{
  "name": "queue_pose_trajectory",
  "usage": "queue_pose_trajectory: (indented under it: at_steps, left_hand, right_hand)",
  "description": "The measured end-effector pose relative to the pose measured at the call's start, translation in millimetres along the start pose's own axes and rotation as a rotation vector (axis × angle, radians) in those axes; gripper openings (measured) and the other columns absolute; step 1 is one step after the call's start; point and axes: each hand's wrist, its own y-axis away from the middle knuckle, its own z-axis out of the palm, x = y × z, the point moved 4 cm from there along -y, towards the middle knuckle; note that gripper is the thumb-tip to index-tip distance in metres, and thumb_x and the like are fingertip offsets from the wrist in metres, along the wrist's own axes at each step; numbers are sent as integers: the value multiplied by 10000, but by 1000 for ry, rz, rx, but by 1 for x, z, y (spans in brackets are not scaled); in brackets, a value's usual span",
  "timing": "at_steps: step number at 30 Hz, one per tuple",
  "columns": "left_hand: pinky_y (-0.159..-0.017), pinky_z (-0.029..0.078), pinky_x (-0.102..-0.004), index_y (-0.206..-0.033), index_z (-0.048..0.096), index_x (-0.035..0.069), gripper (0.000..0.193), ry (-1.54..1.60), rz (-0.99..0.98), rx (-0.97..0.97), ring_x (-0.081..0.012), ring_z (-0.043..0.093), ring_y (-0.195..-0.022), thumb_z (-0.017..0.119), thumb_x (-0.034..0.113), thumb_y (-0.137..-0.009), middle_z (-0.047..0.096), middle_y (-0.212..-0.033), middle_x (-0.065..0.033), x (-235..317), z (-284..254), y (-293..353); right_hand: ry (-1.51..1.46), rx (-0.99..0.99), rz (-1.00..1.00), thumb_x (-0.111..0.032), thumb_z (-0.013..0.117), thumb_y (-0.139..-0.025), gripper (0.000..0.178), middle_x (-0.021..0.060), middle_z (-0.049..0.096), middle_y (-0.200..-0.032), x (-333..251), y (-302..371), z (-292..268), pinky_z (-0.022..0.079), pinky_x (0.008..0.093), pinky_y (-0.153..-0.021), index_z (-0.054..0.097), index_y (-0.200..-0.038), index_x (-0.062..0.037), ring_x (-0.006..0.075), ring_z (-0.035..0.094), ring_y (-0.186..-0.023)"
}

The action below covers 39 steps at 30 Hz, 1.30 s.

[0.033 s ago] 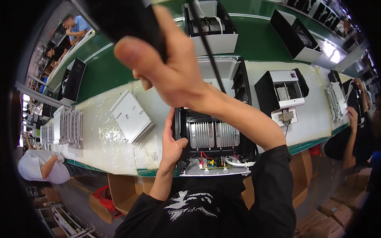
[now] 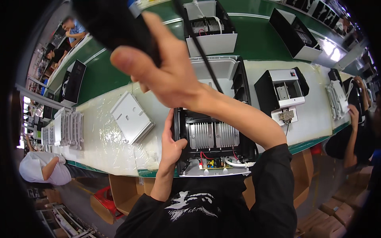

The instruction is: Assembling an electronic component by installing a housing cover and fastening it with an electric screwdriver.

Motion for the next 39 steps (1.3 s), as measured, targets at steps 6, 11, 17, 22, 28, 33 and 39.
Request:
queue_pose_trajectory:
  at_steps: [6,11,17,22,28,33,39]
  left_hand:
    - [-1064,272,-305,-1428,226,-22,915,-1,-73,27,-225,407,-1267,423,-108,-538,410,-1346,-137,9,-2,10]
    - [-1014,318,-290,-1369,293,-42,828,-124,-138,91,-216,454,-1190,461,-119,-562,467,-1255,-131,1,-6,9]
    - [-1001,327,-293,-1291,368,-53,731,-167,-143,93,-213,469,-1145,481,-98,-570,492,-1190,-120,-1,-7,9]
    - [-873,368,-222,-1233,413,-49,731,-202,-129,159,-180,511,-1005,429,-90,-504,520,-1085,-83,-1,-7,10]
    - [-997,322,-297,-1199,434,-64,636,-189,-181,139,-221,477,-1125,493,-94,-566,509,-1151,-119,-1,-7,13]
    - [-864,366,-224,-1146,465,-60,639,-235,-163,221,-177,498,-978,437,-83,-509,518,-1055,-77,-1,-8,15]
    - [-905,359,-251,-1135,458,-69,621,-234,-148,181,-197,509,-990,435,-81,-515,526,-1051,-94,2,-6,13]
  right_hand:
    - [-22,-59,123,-308,606,-893,507,36,544,-685,26,11,-10,394,202,-456,375,-1224,-1,59,489,-512]
    - [188,-144,-101,-240,715,-800,691,72,627,-894,36,25,-21,450,224,-690,353,-1319,39,102,569,-753]
    - [169,-109,-153,-236,764,-751,738,110,638,-904,44,28,-27,472,225,-673,367,-1315,26,137,613,-708]
    - [177,-83,-124,-235,790,-727,752,92,614,-891,47,29,-25,461,224,-634,384,-1304,25,127,581,-672]
    - [168,-15,-213,-332,755,-752,695,132,626,-881,52,33,-27,477,284,-609,401,-1245,8,218,612,-681]
    - [156,-7,-225,-425,710,-787,648,172,649,-803,56,32,-21,497,352,-585,407,-1189,-16,327,652,-674]
    - [131,15,-255,-430,709,-785,645,180,647,-795,55,30,-20,498,350,-578,412,-1181,-18,329,654,-674]
